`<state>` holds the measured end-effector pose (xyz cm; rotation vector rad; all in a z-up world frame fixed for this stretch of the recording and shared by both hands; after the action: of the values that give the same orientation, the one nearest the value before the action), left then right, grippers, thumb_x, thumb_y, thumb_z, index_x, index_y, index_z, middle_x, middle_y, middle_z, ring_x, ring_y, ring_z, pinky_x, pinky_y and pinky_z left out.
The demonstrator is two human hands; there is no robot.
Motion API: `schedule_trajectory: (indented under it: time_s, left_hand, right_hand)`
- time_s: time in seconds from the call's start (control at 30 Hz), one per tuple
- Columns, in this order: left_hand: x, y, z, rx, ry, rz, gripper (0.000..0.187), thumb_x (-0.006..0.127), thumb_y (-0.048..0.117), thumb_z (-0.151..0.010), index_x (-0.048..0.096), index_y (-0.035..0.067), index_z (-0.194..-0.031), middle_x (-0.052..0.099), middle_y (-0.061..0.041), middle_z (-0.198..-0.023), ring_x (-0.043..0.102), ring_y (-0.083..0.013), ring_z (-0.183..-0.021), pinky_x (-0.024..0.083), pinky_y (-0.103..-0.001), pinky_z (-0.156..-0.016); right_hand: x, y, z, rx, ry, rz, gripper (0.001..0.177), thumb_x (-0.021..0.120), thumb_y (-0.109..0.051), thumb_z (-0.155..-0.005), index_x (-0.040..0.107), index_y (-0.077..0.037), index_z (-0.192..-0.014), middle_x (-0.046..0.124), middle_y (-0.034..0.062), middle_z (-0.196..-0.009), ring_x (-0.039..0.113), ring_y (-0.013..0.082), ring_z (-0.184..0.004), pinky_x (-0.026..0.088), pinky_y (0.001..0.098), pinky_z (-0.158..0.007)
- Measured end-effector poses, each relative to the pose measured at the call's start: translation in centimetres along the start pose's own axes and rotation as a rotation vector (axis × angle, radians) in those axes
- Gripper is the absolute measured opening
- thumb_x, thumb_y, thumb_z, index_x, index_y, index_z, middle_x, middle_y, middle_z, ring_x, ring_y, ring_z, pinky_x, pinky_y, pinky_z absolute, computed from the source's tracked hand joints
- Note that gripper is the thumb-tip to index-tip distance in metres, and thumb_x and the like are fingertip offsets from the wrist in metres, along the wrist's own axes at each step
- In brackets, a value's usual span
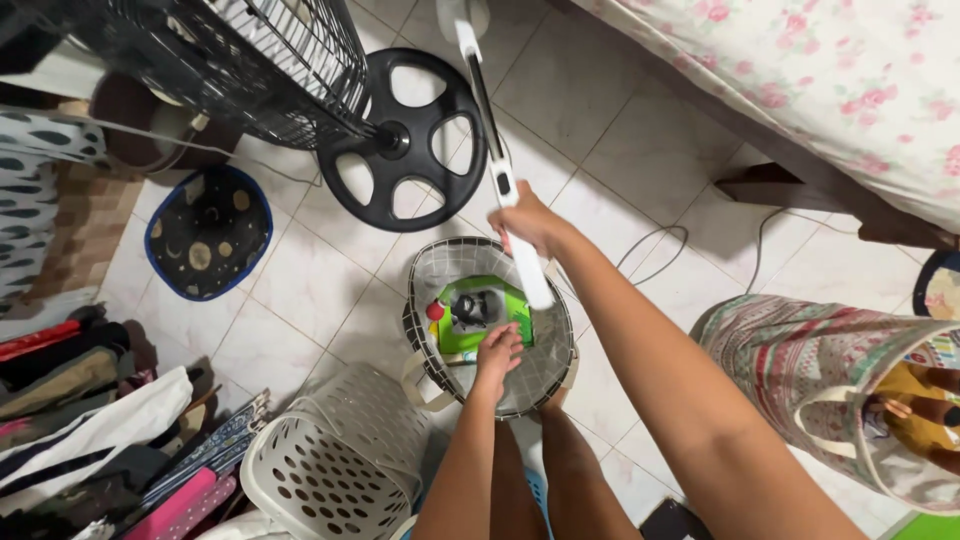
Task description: The person vacuums a tiled bedroom floor using a corded stick vacuum. They move a laundry basket and a standing fan to reach areas underneath, then vacuum around the bed and other furniture. The person also picks up a small mat and places it aside before continuing to vacuum.
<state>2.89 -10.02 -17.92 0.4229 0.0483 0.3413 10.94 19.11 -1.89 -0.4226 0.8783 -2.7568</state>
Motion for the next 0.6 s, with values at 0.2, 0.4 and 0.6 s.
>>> schedule_trajectory:
  time_s: [0.2,0.4,0.6]
  left_hand:
    - [0.6,-0.5,0.3,0.0,-0.042,-0.001,0.031,0.062,0.035,-0.099,0.069,0.019,-0.124,0.071,0.0,-0.11,0.066,-0.0139,-0.098,0.052,-0.034,-0.086]
    - [1.3,-3.0,-3.1,0.023,-0.046,0.001,0.027,0.062,0.029,-0.099,0.07,0.017,-0.122,0.071,0.001,-0.102,0.065,-0.013,-0.089,0.052,-0.032,-0.076]
    - [1.9,-3.9,-3.8,0.001,-0.032,-0.031,0.019,0.057,0.019,-0.102,0.067,0.011,-0.116,0.073,0.0,-0.094,0.066,-0.0106,-0.08,0.049,-0.028,-0.067]
  right_hand:
    - [-3.4,5.3,7.2,-0.014,0.013,0.149,0.065,0.062,0.003,-0.073,0.037,-0.005,-0.132,0.057,0.0103,-0.071,0.056,0.0204,-0.046,0.047,0.0365,-0.04]
    - [-1.2,4.5,12.6,0.12,-0.052,0.076,0.075,0.063,0.002,-0.076,0.031,-0.011,-0.142,0.055,0.01,-0.073,0.055,0.0189,-0.051,0.048,0.036,-0.043]
    - [1.4,5.5,4.3,-0.083,-0.066,0.129,0.074,0.066,0.003,-0.077,0.03,-0.007,-0.141,0.057,0.0114,-0.08,0.059,0.0202,-0.058,0.051,0.0355,-0.046]
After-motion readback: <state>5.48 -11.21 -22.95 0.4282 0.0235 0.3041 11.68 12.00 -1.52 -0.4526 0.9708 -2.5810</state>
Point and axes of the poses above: each hand's wrist, its own z-axis away from the middle knuckle, its own x-axis out of the palm, y = z × x, the point moved 6 cm from there along -z, towards the middle knuckle
